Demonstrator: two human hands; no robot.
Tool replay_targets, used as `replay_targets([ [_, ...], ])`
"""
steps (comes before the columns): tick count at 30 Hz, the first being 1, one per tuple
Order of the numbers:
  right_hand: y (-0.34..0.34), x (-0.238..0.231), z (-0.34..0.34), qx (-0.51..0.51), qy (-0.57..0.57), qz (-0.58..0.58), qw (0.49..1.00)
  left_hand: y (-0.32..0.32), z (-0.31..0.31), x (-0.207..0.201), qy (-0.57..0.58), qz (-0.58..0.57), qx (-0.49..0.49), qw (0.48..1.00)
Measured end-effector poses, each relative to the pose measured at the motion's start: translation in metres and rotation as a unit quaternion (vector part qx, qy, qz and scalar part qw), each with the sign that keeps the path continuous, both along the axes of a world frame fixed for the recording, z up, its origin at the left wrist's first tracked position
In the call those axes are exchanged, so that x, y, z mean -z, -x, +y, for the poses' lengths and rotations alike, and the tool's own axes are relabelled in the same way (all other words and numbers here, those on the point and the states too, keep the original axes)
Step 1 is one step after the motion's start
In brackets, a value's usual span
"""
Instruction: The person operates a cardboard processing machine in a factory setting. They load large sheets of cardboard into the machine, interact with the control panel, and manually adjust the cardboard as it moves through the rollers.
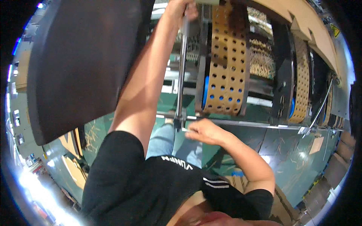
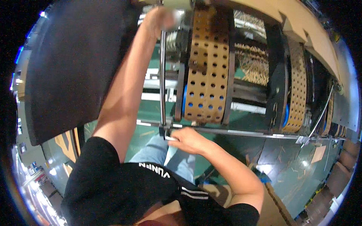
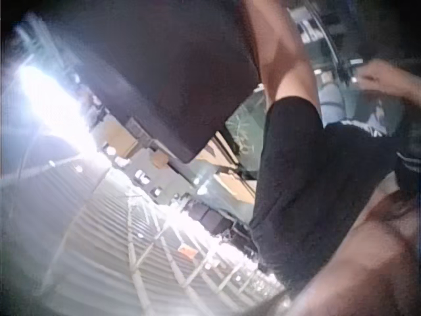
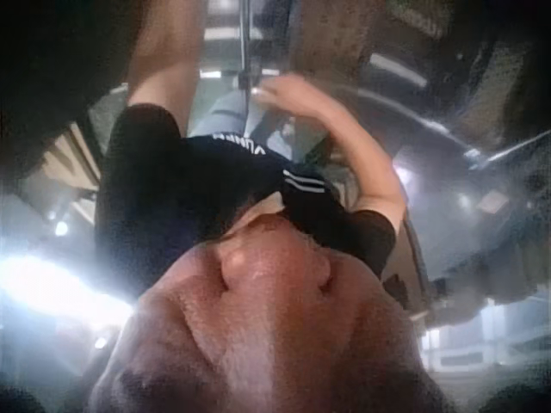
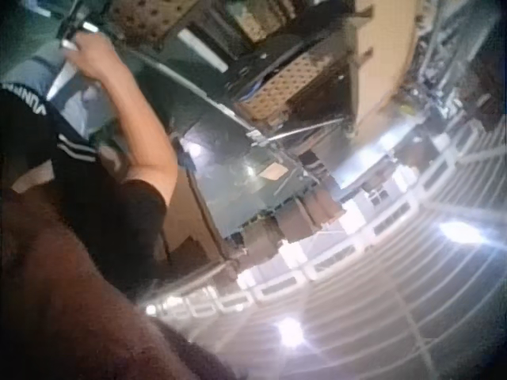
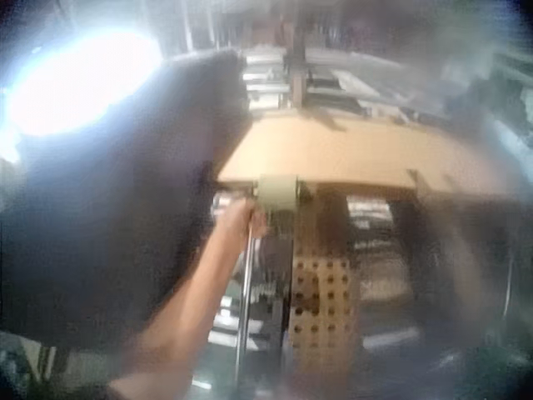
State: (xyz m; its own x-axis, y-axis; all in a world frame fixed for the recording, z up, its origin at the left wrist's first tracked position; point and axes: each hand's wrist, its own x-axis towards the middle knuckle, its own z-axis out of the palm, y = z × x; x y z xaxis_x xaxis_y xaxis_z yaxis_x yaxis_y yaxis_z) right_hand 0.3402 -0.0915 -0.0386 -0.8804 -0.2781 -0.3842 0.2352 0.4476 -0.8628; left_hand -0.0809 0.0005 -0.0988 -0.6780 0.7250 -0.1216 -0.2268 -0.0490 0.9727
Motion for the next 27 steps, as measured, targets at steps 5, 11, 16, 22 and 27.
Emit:
replay_targets([
  [5, -0.009, 0.030, 0.013, -0.050, 0.058, -0.064, 0.995, -0.076, -0.006, -0.085, -0.162, -0.108, 0.072, 0.978],
  [11, -0.010, 0.030, 0.019, -0.040, 0.128, -0.038, 0.990, -0.085, -0.011, -0.087, -0.147, -0.132, 0.039, 0.979],
  [16, -0.042, 0.061, -0.024, 0.100, 0.235, -0.057, 0.965, -0.078, -0.017, -0.087, -0.151, -0.125, 0.097, 0.976],
  [22, -0.056, 0.131, -0.154, 0.382, 0.442, -0.048, 0.810, -0.084, -0.002, -0.087, -0.060, 0.021, 0.043, 0.997],
  [27, -0.061, 0.127, -0.178, 0.451, 0.374, -0.023, 0.810, -0.083, -0.022, -0.081, -0.182, -0.215, 0.064, 0.957],
])
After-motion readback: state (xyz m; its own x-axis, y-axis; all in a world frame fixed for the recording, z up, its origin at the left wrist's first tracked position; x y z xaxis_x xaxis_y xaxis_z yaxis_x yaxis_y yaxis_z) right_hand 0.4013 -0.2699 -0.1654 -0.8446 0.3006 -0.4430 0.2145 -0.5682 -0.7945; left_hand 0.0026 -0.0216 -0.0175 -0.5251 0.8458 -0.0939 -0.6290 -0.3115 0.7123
